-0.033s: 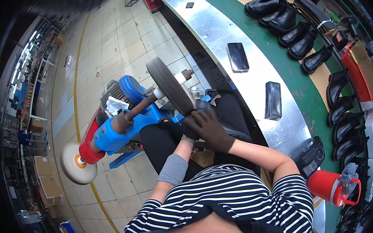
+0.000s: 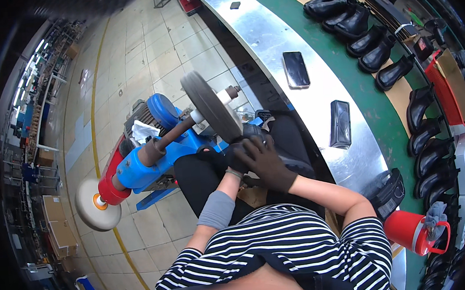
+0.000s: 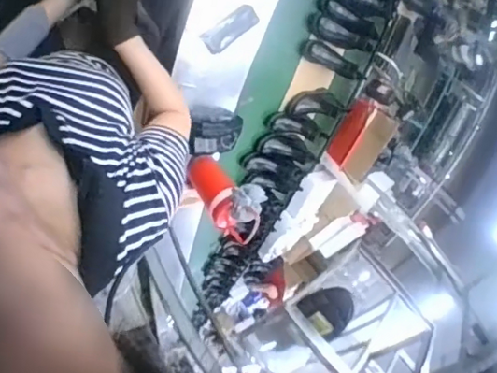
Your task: Polish the edges and soles of boots using a rotary polishing machine.
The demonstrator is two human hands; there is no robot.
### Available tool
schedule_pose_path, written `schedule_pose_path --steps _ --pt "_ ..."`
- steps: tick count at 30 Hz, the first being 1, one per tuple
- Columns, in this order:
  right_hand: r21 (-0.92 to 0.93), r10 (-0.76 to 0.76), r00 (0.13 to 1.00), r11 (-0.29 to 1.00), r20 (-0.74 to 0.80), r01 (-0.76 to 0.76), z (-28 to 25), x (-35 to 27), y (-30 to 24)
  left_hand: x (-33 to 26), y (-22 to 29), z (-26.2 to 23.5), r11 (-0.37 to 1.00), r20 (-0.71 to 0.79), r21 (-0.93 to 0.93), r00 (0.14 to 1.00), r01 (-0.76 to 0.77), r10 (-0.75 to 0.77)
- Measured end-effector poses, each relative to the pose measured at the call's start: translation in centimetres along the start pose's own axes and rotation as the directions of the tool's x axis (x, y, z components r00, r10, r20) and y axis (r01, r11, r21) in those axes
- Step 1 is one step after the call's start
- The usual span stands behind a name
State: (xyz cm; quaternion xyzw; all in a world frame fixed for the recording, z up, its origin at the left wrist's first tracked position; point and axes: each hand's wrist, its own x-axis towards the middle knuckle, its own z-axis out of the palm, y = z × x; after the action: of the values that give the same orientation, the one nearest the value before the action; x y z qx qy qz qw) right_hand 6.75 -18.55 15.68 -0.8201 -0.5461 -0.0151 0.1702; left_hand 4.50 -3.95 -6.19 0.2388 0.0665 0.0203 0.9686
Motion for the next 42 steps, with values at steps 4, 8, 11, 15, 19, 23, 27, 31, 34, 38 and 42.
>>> schedule_pose_path --steps 4,8,11,15,19,23,27,31,34,38,42 --pt "-0.107 0.188 0.973 0.979 0.130 -0.175 -0.9 -4.5 0.7 2.0 0.9 -3.7 0.995 0.049 0.090 0.998 -0.039 0.035" --pt "-0.291 0.183 0.976 0.933 -0.121 -0.211 2.4 -6.9 5.8 4.2 0.2 -6.1 0.980 0.109 0.185 0.993 -0.072 0.052" --pt "-0.294 0.104 0.959 0.938 -0.262 -0.183 3.9 -5.5 9.2 4.2 -0.4 -5.7 0.990 0.111 0.100 0.990 -0.102 0.091" --pt "-0.249 -0.006 0.961 0.966 -0.277 -0.065 3.9 -2.4 10.1 3.4 1.9 -4.3 0.943 0.122 -0.248 0.958 -0.223 0.259" --pt "-0.292 -0.059 0.965 0.956 -0.254 -0.018 4.4 -1.3 9.7 2.8 4.2 -2.0 0.946 0.177 -0.264 0.954 -0.189 0.240" --pt "-0.306 -0.084 0.959 0.952 -0.270 -0.003 5.0 -0.7 9.4 2.1 5.4 -1.0 0.935 0.181 0.173 0.943 -0.309 0.278" --pt "-0.348 -0.048 0.966 0.937 -0.254 -0.045 5.2 -1.2 9.7 3.0 5.2 0.2 0.954 0.356 -0.157 0.887 -0.254 0.294" --pt "-0.326 -0.037 0.956 0.943 -0.292 -0.063 4.3 -1.4 8.9 5.3 2.3 -4.6 0.865 0.057 0.256 0.900 -0.432 0.433" --pt "-0.366 -0.004 0.949 0.923 -0.317 -0.118 3.6 -2.8 9.2 5.8 0.3 -5.2 0.924 0.182 -0.274 0.929 -0.267 0.323" --pt "-0.428 0.003 0.938 0.889 -0.346 -0.161 3.3 -3.6 8.6 6.7 -1.4 -6.7 0.965 0.104 -0.036 0.959 -0.259 0.262" --pt "-0.483 -0.008 0.935 0.857 -0.356 -0.177 3.4 -3.8 8.1 6.5 -1.6 -5.5 0.353 0.098 0.911 0.942 -0.215 0.321"
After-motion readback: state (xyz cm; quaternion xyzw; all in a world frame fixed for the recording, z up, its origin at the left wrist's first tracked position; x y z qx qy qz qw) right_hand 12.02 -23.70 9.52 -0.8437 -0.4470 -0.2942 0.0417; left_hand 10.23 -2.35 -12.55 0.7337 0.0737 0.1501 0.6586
